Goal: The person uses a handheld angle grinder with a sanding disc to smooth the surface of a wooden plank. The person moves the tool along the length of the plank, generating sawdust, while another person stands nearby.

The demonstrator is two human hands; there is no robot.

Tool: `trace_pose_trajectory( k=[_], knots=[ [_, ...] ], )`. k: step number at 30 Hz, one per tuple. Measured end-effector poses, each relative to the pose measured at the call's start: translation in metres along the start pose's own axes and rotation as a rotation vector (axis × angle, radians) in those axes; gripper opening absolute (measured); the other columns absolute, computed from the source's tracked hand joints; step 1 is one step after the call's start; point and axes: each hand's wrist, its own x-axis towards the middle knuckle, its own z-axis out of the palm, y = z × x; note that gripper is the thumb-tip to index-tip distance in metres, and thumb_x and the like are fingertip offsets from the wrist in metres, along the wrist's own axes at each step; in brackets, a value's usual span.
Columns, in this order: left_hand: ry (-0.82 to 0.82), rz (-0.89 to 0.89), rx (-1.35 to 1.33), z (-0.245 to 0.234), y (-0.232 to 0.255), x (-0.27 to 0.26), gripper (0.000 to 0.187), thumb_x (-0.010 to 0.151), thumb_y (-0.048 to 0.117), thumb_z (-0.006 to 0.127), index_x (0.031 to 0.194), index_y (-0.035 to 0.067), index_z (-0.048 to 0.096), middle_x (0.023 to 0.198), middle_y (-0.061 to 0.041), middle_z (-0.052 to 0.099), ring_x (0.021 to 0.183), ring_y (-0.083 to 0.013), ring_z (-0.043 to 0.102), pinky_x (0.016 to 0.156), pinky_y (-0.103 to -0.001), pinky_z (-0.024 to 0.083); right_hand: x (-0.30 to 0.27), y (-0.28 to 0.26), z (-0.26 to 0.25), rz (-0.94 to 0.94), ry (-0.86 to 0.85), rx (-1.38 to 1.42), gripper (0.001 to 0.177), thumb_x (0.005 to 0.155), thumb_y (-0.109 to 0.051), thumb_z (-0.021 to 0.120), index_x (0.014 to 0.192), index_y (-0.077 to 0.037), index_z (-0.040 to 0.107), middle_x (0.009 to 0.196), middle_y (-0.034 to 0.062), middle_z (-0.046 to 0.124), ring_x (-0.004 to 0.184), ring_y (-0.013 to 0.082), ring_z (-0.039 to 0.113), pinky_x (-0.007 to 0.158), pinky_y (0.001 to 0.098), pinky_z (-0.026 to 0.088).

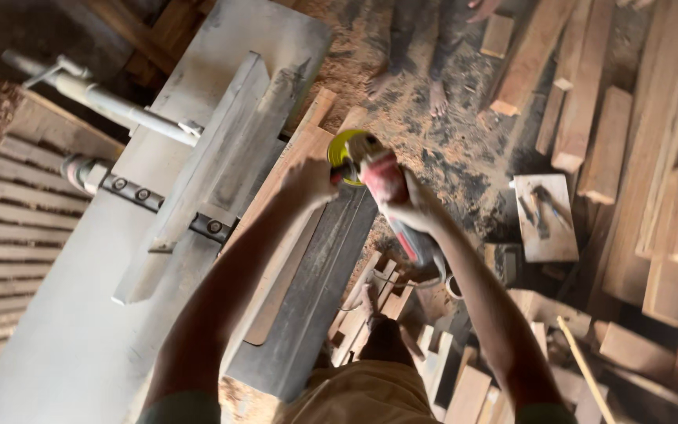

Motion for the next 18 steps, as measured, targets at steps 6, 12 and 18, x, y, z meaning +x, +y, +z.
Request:
trace_pose_trajectory(
  k=[6, 12, 18],
  knots=[
    [0.039, 0.252, 0.163, -0.039, -0.022, 0.074, 0.028, 0.08, 0.03, 0.073, 0.099, 0.008, 0.074, 0.094, -0.018, 0.074, 0.089, -0.0342, 0.073, 0.083, -0.047, 0.059, 0.049, -0.017, 0.006, -0.073, 0.152, 0.023, 0.071, 0.081, -0.021, 0.077, 0.142, -0.013, 0.042, 0.117, 0.012, 0.066, 0.095, 0.0243, 0.068, 0.076, 0.0386, 0.064],
    [0.133, 0.413, 0.231, -0.025, -0.036, 0.106, 0.034, 0.075, 0.028, 0.078, 0.1, 0.006, 0.073, 0.095, -0.019, 0.074, 0.091, -0.0346, 0.073, 0.079, -0.052, 0.057, 0.048, -0.045, 0.008, 0.063, 0.136, 0.133, 0.07, 0.079, -0.019, 0.074, 0.141, -0.012, 0.044, 0.112, 0.0117, 0.066, 0.089, 0.0243, 0.068, 0.073, 0.037, 0.063],
    [0.026, 0.407, 0.215, -0.02, -0.049, 0.097, 0.029, 0.087, 0.028, 0.076, 0.104, 0.004, 0.075, 0.098, -0.02, 0.073, 0.086, -0.0327, 0.072, 0.079, -0.047, 0.059, 0.046, -0.026, 0.027, -0.084, 0.182, 0.097, 0.079, 0.08, -0.022, 0.077, 0.147, -0.006, 0.039, 0.117, 0.015, 0.067, 0.097, 0.0258, 0.072, 0.082, 0.0392, 0.063]
  ],
)
